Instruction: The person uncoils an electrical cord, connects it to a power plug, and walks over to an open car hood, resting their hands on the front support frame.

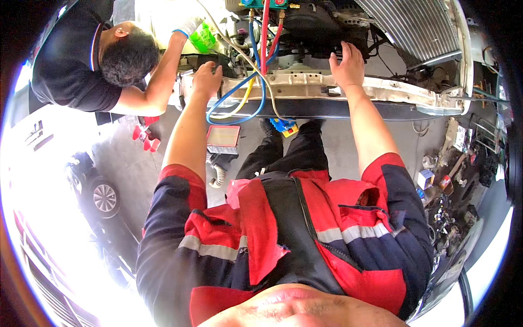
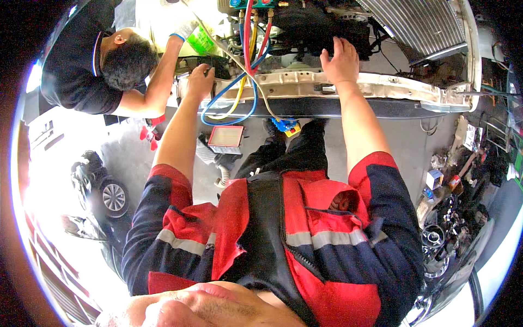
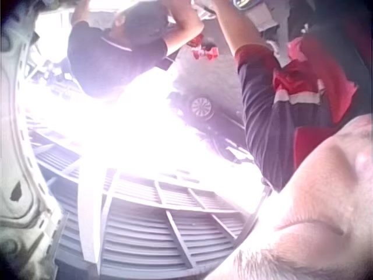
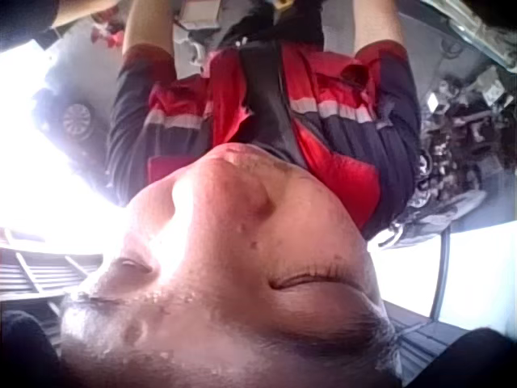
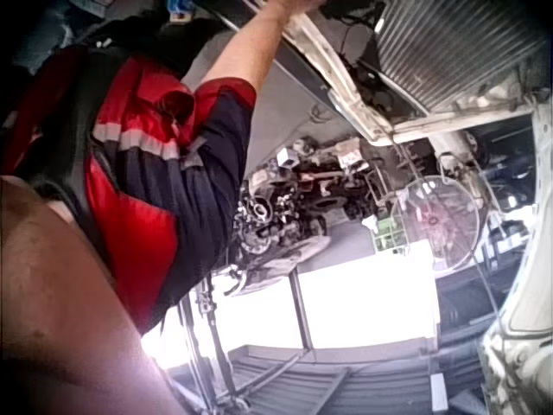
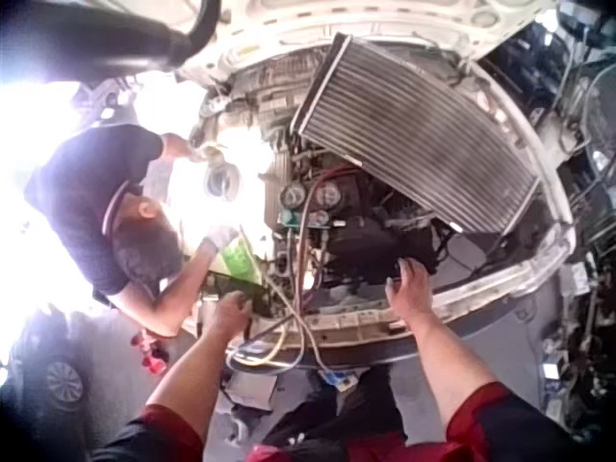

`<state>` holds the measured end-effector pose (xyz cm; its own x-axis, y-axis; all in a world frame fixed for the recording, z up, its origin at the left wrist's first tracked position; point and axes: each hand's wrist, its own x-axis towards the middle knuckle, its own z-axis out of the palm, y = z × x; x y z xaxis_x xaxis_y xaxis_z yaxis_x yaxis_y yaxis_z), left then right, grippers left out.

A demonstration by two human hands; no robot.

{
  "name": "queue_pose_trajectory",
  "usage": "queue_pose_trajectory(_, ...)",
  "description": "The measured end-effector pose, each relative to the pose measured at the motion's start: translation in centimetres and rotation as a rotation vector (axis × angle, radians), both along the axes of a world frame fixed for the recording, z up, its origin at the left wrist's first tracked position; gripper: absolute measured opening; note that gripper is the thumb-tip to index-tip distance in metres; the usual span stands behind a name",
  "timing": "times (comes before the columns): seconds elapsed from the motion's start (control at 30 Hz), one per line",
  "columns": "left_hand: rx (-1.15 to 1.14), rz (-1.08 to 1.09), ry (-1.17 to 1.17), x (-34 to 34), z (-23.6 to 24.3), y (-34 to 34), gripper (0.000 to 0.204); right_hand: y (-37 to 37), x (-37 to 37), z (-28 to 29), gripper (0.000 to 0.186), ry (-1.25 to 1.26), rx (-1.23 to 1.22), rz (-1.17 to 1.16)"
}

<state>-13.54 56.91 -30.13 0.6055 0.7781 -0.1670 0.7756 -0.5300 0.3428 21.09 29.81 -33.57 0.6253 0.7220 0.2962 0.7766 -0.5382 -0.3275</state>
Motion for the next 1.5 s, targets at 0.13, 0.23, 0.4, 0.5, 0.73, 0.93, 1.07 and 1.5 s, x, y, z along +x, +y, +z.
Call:
queue_pose_trajectory(0.13, 0.052, 0.012, 0.154, 0.8, -1.3, -0.3, 0.038, 0.1, -0.4, 0.5, 0.051, -0.016, -0.091, -0.016)
queue_pose_trajectory(0.23, 0.192, -0.09, 0.121, 0.7, -2.0, -1.1, 0.03, 0.2, -0.5, 0.6, 0.048, 0.019, -0.13, -0.03)
queue_pose_trajectory(0.4, 0.146, -0.079, 0.01, 0.6, -2.3, -0.4, 0.027, 0.9, 0.0, 0.5, 0.041, 0.075, -0.185, -0.07)
queue_pose_trajectory(0.5, 0.212, -0.114, -0.058, 0.2, -2.9, -0.6, 0.022, 0.7, -0.2, 0.7, 0.036, 0.125, -0.306, -0.071)
queue_pose_trajectory(0.73, 0.219, -0.122, -0.161, 0.0, -2.8, -0.8, 0.019, 0.7, -0.2, 0.9, 0.031, 0.146, -0.364, -0.093)
queue_pose_trajectory(0.93, 0.222, -0.14, -0.127, -0.3, -3.0, -0.6, 0.02, 0.7, -0.6, 0.7, 0.031, 0.132, -0.41, -0.096)
queue_pose_trajectory(1.07, 0.244, -0.126, -0.174, -0.5, -3.0, -0.6, 0.022, 0.6, -0.4, 0.4, 0.033, 0.156, -0.428, -0.108)
queue_pose_trajectory(1.5, 0.262, -0.218, -0.082, -1.6, -3.1, -0.7, 0.032, 0.8, -0.4, 0.9, 0.033, 0.167, -0.309, -0.1)
